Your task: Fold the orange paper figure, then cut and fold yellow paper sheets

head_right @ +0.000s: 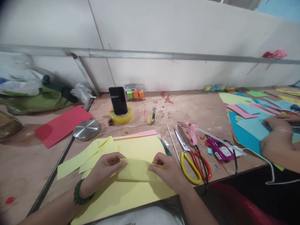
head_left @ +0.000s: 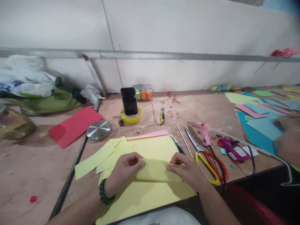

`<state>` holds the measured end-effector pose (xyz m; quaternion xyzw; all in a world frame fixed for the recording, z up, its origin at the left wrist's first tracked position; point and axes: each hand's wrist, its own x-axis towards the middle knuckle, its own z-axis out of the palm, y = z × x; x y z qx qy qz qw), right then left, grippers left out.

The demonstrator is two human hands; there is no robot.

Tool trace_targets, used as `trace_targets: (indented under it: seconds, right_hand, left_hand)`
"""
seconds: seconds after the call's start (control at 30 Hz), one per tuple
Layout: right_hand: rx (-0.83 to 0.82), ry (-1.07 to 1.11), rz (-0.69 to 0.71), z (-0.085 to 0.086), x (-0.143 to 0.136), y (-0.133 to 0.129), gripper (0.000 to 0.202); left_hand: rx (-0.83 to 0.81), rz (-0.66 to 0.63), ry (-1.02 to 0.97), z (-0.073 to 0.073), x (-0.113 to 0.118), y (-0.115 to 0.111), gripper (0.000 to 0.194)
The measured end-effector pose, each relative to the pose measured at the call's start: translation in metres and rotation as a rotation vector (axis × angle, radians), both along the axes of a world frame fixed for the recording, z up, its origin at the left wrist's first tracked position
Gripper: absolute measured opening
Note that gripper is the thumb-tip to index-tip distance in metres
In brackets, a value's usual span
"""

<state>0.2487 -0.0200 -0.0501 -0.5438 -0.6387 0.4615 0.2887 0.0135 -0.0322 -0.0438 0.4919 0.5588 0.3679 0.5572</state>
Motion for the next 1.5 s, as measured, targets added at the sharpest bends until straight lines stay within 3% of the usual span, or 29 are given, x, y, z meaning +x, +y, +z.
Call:
trace_targets:
  seconds: [0.1,0.27,0.43,0.63,1.07,1.4,1.5]
  right_hand:
    - [0.002,0.038,-0.049,-0.002,0.002,0.0,0.015]
    - [0.007,0.136,-0.217,-0.014,0.007,0.0,0.036]
    - [-0.015,0.281,-0.241,-0.023,0.008,-0.001,0.052]
    - [-0.062,0.357,-0.248,-0.019,0.006,0.0,0.051]
    - [-0.006,0.325,-0.271,-0.041,0.011,0.0,0.059]
    - [0.012,0.309,-0.265,-0.025,0.003,0.001,0.045]
    - [0.043,0.287,-0.259,-0.024,0.002,0.002,0.039]
  left_hand:
    - [0.002,0.013,0.003,0.0,-0.001,0.0,0.028]
    - [0.014,0.014,0.019,0.004,-0.003,0.001,0.029]
    - [0.01,0.013,0.065,0.008,-0.004,0.002,0.032]
    - [-0.009,0.032,0.073,0.005,-0.005,0.001,0.034]
    - [-0.039,0.01,0.072,0.006,-0.008,0.0,0.033]
    - [0.012,0.003,0.103,-0.007,-0.014,0.002,0.036]
    - [0.001,-0.011,0.112,-0.005,-0.014,0.003,0.036]
